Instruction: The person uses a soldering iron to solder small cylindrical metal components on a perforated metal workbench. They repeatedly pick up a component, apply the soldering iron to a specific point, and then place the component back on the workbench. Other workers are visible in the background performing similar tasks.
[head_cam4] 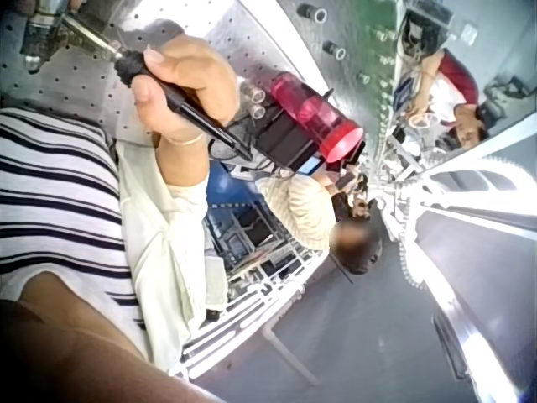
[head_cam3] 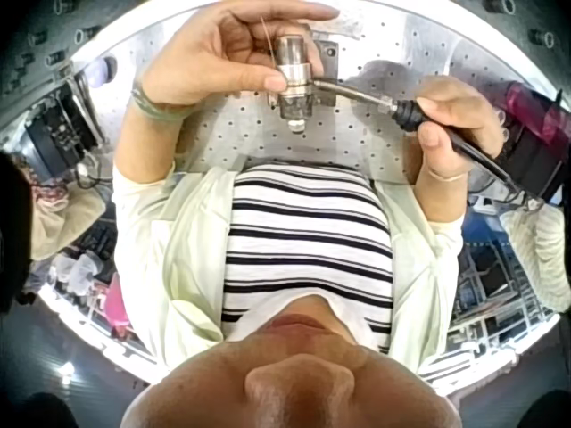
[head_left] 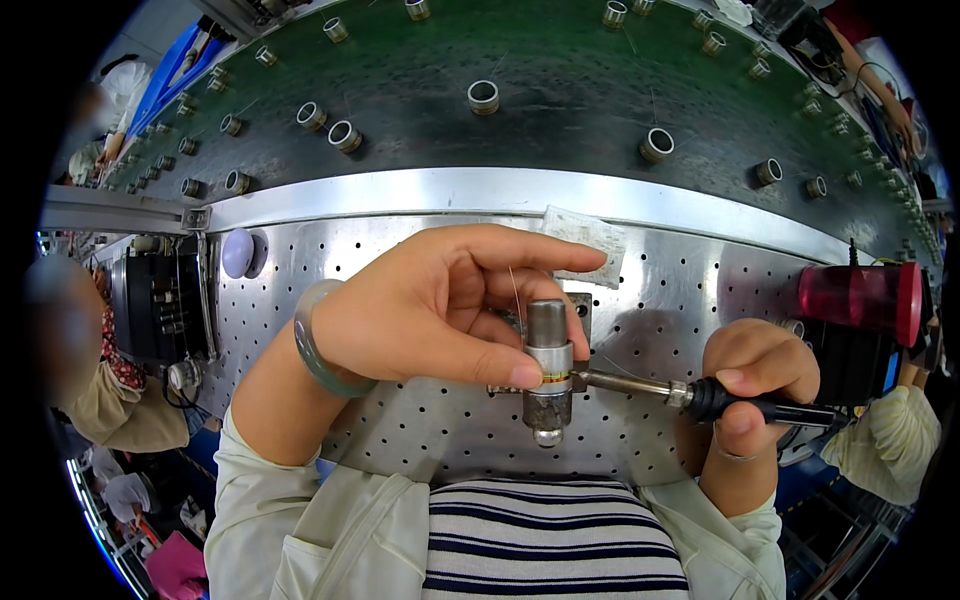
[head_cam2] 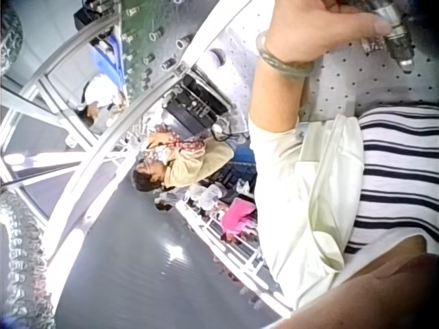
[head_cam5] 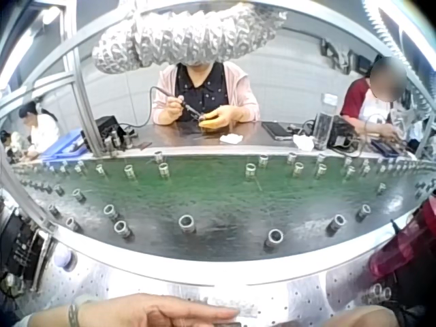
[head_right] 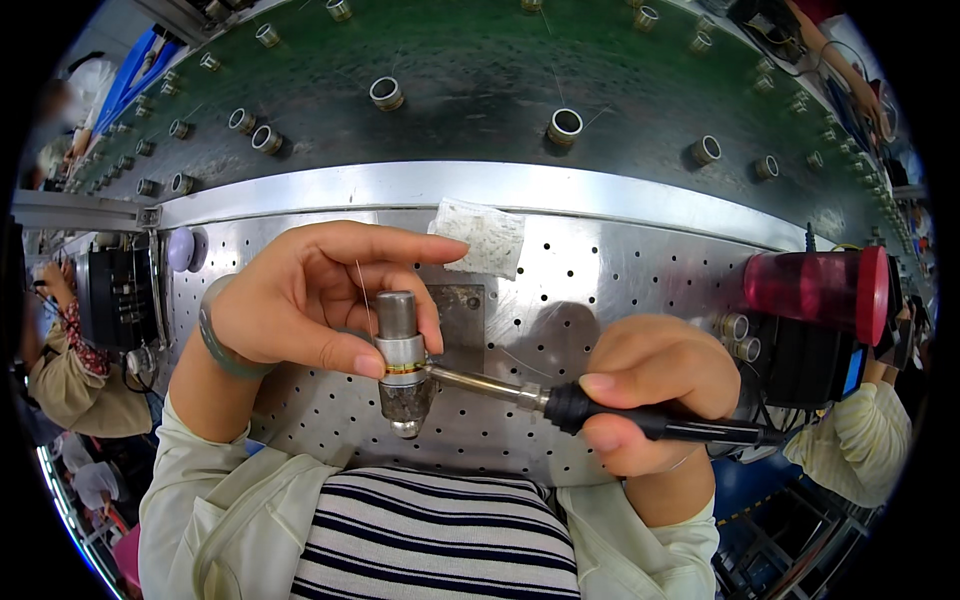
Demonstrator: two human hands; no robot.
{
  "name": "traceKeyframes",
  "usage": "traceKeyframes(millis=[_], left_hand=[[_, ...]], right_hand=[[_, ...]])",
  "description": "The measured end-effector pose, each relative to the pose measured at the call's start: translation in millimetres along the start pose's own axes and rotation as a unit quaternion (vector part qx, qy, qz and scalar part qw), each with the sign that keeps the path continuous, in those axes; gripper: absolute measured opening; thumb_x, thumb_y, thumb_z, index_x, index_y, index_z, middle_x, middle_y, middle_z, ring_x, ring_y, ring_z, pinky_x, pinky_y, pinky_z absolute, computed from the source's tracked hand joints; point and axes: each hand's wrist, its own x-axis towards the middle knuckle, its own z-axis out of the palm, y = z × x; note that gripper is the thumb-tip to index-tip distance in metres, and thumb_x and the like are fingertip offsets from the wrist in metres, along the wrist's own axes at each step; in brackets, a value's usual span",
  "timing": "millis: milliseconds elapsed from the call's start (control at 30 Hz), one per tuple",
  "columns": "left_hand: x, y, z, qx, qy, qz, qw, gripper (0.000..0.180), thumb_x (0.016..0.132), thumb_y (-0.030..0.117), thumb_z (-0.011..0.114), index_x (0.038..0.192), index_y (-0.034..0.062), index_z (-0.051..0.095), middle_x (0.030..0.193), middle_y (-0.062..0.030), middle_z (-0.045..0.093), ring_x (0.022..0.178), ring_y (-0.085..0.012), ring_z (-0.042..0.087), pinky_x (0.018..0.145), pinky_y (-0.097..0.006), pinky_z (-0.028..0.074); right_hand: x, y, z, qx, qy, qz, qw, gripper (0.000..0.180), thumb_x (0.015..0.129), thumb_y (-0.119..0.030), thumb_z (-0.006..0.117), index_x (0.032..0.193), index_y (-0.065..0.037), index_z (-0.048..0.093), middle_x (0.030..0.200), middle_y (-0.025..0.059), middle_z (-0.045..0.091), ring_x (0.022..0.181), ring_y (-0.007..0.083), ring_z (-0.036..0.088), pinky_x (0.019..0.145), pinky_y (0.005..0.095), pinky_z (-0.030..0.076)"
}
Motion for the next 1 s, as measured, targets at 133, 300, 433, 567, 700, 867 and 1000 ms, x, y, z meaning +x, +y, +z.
traceKeyframes(millis=[133,300,433,567,700,867,1000], left_hand=[[1.8,-2.8,-5.8,0.000,-0.019,0.012,1.000,0.076,0.068,-0.008,0.072,0.134,-0.0083,0.036,0.101,-0.0209,0.061,0.093,-0.0181,0.061,0.076,-0.023,0.051],[2.2,-0.9,-10.1,-0.036,-0.026,-0.004,0.999,0.073,0.068,-0.009,0.071,0.133,-0.0097,0.036,0.099,-0.0208,0.062,0.088,-0.0165,0.063,0.070,-0.020,0.052],[2.8,-5.8,-9.2,-0.012,0.003,-0.015,1.000,0.073,0.067,-0.009,0.072,0.131,-0.0106,0.037,0.099,-0.0191,0.062,0.084,-0.0159,0.064,0.068,-0.019,0.054],[2.9,-6.2,-7.4,0.002,0.024,-0.017,1.000,0.073,0.067,-0.010,0.072,0.131,-0.0108,0.038,0.100,-0.0188,0.062,0.086,-0.0165,0.065,0.072,-0.021,0.056],[3.5,-7.0,-6.6,-0.002,0.023,-0.013,1.000,0.073,0.066,-0.011,0.072,0.131,-0.0109,0.037,0.099,-0.0194,0.063,0.084,-0.0168,0.065,0.072,-0.022,0.056],[5.6,-6.3,-5.8,-0.005,0.015,-0.011,1.000,0.073,0.067,-0.011,0.072,0.131,-0.0107,0.037,0.098,-0.0202,0.063,0.082,-0.0166,0.065,0.072,-0.022,0.056],[6.4,-6.0,-4.6,-0.006,0.014,-0.010,1.000,0.074,0.067,-0.010,0.072,0.132,-0.0106,0.037,0.098,-0.0205,0.063,0.082,-0.0161,0.065,0.071,-0.021,0.055]], right_hand=[[-4.5,-1.0,-2.9,0.037,0.037,0.014,0.999,0.024,0.075,-0.007,0.072,0.088,0.004,0.054,0.065,0.0089,0.056,0.046,0.0141,0.050,0.040,0.0255,0.037],[-5.9,-3.5,1.0,0.047,0.061,0.041,0.996,0.026,0.075,-0.008,0.073,0.089,0.005,0.055,0.065,0.0101,0.058,0.047,0.0146,0.052,0.042,0.0242,0.039],[-3.0,-1.6,4.6,0.060,0.042,0.047,0.996,0.027,0.073,-0.005,0.074,0.091,0.006,0.057,0.067,0.0117,0.059,0.048,0.0152,0.053,0.043,0.0241,0.040],[-3.8,-0.3,5.2,0.028,0.048,0.046,0.997,0.027,0.072,-0.003,0.074,0.090,0.006,0.057,0.067,0.0121,0.059,0.049,0.0152,0.054,0.044,0.0241,0.041],[-5.3,-4.7,5.1,0.044,0.076,0.073,0.994,0.025,0.072,-0.003,0.074,0.087,0.006,0.057,0.067,0.0118,0.059,0.050,0.0155,0.055,0.045,0.0240,0.040],[-4.8,-4.2,3.8,0.071,0.078,0.075,0.992,0.024,0.072,-0.003,0.074,0.087,0.005,0.056,0.067,0.0116,0.059,0.049,0.0151,0.055,0.043,0.0232,0.039],[-1.3,-3.9,3.6,0.073,0.065,0.076,0.992,0.025,0.072,-0.003,0.074,0.088,0.005,0.056,0.067,0.0115,0.059,0.048,0.0146,0.054,0.043,0.0228,0.040]])
